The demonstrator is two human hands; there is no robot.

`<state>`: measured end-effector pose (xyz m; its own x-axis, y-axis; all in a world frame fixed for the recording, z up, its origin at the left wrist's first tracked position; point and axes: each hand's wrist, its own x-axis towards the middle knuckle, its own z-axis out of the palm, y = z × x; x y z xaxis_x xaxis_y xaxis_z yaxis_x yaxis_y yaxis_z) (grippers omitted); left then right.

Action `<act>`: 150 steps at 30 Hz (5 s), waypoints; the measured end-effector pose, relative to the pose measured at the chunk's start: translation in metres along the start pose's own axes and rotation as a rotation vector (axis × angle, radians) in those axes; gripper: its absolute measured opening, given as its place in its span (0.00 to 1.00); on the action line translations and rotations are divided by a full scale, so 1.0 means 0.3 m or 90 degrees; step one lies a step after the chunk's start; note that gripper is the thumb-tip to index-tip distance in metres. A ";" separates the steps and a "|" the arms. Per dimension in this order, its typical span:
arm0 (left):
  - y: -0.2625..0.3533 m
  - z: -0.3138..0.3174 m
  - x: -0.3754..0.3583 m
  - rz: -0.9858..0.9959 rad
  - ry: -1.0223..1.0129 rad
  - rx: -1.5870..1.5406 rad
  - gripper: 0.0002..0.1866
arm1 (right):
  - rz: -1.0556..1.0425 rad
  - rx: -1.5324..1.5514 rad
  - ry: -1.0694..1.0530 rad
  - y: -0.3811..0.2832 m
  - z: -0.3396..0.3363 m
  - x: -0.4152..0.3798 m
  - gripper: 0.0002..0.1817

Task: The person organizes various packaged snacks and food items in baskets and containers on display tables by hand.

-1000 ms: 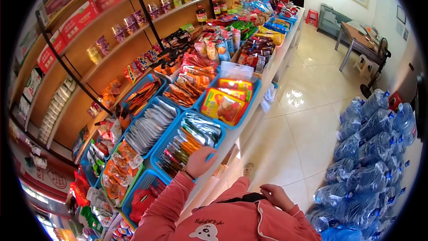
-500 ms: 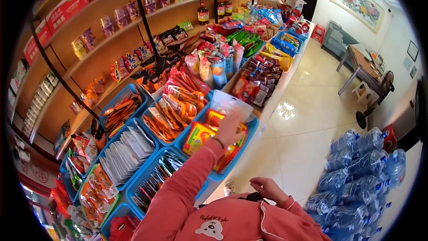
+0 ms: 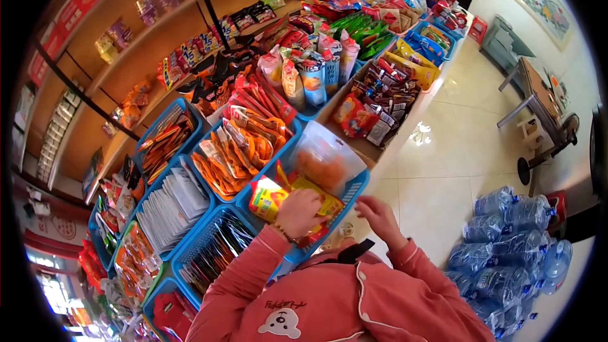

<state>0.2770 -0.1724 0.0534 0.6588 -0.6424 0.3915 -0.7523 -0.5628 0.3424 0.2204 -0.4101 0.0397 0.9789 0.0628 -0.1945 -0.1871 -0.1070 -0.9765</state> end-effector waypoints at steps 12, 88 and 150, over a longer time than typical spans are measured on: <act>0.077 -0.088 -0.075 -0.136 -0.097 0.006 0.16 | 0.391 0.304 -0.005 -0.056 0.083 0.342 0.19; 0.088 0.048 0.081 -0.288 0.125 0.089 0.22 | 0.300 0.219 -0.080 0.041 0.038 0.323 0.20; -0.659 -0.137 0.407 -0.361 -0.025 0.384 0.33 | -0.505 -0.519 -0.020 0.089 -0.041 0.240 0.26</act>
<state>0.5061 -0.1184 0.0686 0.9460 -0.1892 0.2633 -0.1847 -0.9819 -0.0422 0.2868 -0.4207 0.0008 0.7927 0.4243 0.4376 0.6046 -0.6388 -0.4758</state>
